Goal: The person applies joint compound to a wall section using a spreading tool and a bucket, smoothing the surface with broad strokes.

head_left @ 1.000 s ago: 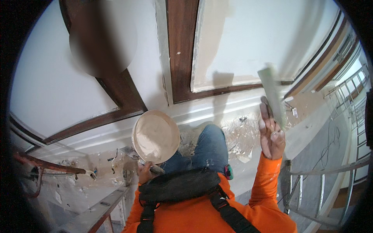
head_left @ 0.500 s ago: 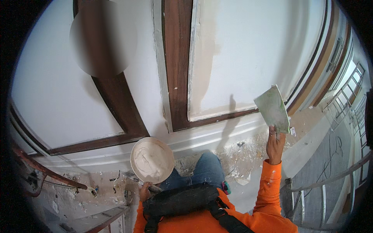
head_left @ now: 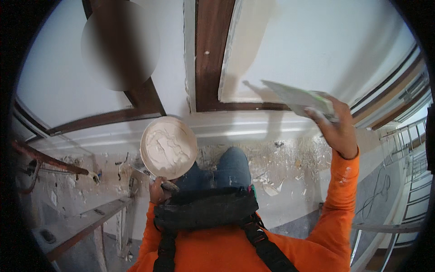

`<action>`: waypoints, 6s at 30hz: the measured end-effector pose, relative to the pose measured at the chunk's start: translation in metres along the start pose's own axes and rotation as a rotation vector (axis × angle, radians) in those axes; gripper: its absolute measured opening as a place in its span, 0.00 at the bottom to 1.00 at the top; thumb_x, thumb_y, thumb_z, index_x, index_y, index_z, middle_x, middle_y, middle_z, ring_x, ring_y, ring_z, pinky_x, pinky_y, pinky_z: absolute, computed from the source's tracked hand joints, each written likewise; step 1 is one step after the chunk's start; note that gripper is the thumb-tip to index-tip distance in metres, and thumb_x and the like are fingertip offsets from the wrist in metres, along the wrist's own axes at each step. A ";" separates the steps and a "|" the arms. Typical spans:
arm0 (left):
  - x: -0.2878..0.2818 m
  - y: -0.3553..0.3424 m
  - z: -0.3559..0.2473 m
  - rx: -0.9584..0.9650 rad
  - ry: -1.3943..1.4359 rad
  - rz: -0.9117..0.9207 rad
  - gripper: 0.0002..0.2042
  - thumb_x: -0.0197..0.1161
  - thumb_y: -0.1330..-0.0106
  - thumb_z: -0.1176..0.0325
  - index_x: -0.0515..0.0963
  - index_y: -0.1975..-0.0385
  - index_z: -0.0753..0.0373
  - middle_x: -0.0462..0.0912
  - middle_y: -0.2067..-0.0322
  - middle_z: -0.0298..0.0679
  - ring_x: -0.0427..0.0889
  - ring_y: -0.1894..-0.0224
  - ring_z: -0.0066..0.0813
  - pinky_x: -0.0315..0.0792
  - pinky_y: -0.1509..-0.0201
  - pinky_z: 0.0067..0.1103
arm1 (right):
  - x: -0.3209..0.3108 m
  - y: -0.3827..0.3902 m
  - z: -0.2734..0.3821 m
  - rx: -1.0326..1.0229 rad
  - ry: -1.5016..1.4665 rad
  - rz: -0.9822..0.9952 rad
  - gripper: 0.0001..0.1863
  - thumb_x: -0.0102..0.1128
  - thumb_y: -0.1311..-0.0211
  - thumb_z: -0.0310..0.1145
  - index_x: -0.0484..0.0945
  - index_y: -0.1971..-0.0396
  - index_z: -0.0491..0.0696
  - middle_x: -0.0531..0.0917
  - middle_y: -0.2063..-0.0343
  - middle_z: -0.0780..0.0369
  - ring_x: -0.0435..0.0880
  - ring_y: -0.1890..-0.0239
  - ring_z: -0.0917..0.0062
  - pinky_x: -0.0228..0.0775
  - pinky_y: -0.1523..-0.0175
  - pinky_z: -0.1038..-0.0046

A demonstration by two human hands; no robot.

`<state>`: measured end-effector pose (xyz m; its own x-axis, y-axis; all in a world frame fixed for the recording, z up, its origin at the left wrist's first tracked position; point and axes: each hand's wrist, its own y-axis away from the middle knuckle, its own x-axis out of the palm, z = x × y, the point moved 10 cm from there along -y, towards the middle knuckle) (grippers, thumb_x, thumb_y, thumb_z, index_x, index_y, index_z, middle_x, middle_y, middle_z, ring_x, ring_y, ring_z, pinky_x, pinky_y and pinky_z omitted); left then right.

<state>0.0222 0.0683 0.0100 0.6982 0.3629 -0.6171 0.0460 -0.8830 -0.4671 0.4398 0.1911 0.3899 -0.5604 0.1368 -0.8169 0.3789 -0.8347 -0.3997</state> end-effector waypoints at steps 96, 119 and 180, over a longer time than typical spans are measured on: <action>0.054 0.040 0.039 -0.985 1.376 -0.151 0.31 0.58 0.42 0.70 0.62 0.36 0.71 0.71 0.40 0.50 0.75 0.41 0.49 0.76 0.39 0.44 | 0.162 -0.095 -0.045 -0.356 0.342 0.316 0.19 0.63 0.46 0.28 0.81 0.51 0.46 0.86 0.63 0.54 0.86 0.60 0.57 0.78 0.53 0.59; 0.068 0.057 0.069 -1.175 1.419 -0.199 0.27 0.60 0.44 0.67 0.69 0.43 0.71 0.74 0.44 0.48 0.77 0.43 0.47 0.76 0.38 0.44 | 0.142 -0.088 -0.036 -0.362 0.291 0.147 0.16 0.61 0.42 0.31 0.81 0.53 0.48 0.86 0.63 0.55 0.85 0.62 0.58 0.78 0.58 0.59; 0.062 0.072 0.077 -1.221 1.386 -0.317 0.26 0.59 0.41 0.70 0.67 0.42 0.70 0.73 0.43 0.51 0.77 0.43 0.50 0.76 0.39 0.50 | 0.108 -0.083 -0.025 -0.306 0.302 0.044 0.15 0.61 0.42 0.30 0.79 0.54 0.49 0.86 0.65 0.57 0.85 0.66 0.60 0.76 0.60 0.61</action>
<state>0.0138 0.0507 -0.1108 0.5421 0.6189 0.5684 0.2547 -0.7656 0.5907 0.3657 0.2884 0.3244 -0.3156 0.2924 -0.9027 0.6237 -0.6530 -0.4296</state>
